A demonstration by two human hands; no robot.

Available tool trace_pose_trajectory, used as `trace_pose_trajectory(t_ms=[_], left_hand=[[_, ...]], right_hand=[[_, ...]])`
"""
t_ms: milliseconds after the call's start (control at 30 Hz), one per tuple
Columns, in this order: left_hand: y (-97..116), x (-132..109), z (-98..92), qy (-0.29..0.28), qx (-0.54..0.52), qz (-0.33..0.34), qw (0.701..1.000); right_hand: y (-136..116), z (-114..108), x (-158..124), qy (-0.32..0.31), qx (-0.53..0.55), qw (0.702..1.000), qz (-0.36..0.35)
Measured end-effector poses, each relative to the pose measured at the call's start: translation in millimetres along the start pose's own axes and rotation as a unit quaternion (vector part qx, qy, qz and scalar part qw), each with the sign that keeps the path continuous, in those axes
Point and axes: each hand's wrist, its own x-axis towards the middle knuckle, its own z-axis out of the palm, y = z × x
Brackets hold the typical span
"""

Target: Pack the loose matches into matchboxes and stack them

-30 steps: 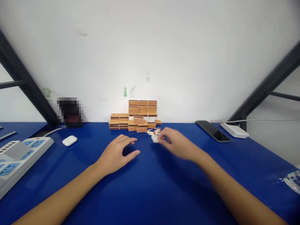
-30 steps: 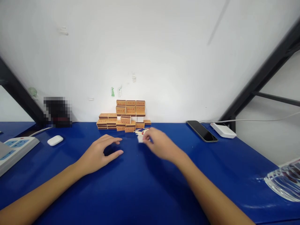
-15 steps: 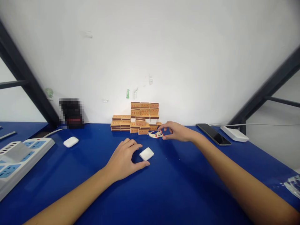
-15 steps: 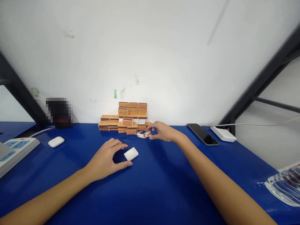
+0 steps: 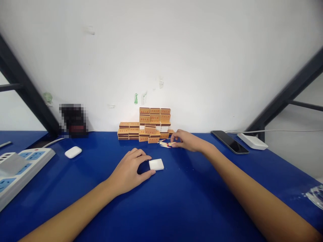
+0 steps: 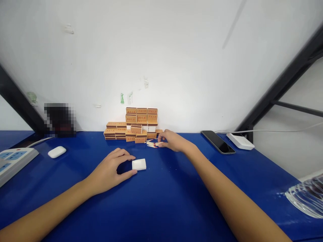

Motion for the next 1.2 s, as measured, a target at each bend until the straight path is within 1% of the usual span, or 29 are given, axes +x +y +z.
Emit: trace_pose_trajectory(t_ms=[267,500,700,833,933,1000,1067,1200], left_hand=[[0.1,-0.6,-0.4,0.000,0.002,0.004,1.000],[1.4,-0.3,-1.2,-0.006,0.002,0.011,1.000],[0.7,-1.7,-1.1,-0.003,0.003,0.012,1.000],[1.1,-2.2,-1.3,0.001,0.001,0.016,1.000],[1.1,-2.1,-0.5,-0.001,0.003,0.020,1.000],[0.6,-2.1,0.5,-0.002,0.005,0.020,1.000],[-0.1,-2.2,1.5,-0.003,0.007,0.022,1.000],[-0.5,-2.6,1.9,0.003,0.003,0.031,1.000]], right_hand=[[-7.8,-1.6,0.5,-0.027,-0.019,0.999,0.014],[-14.8,-1.3,-4.6,-0.033,-0.024,0.999,0.026],[-25.5,-4.8,-10.9,-0.027,-0.021,0.999,0.019],[-50.0,-4.8,-21.1,-0.015,0.038,0.999,-0.019],[-78.0,-1.5,-30.6,-0.039,0.065,0.995,-0.058],[-95.6,3.8,-35.2,-0.053,0.055,0.994,-0.083],[-108.5,11.2,-37.1,-0.062,0.026,0.994,-0.092],[-117.9,24.0,-35.6,-0.063,-0.035,0.993,-0.098]])
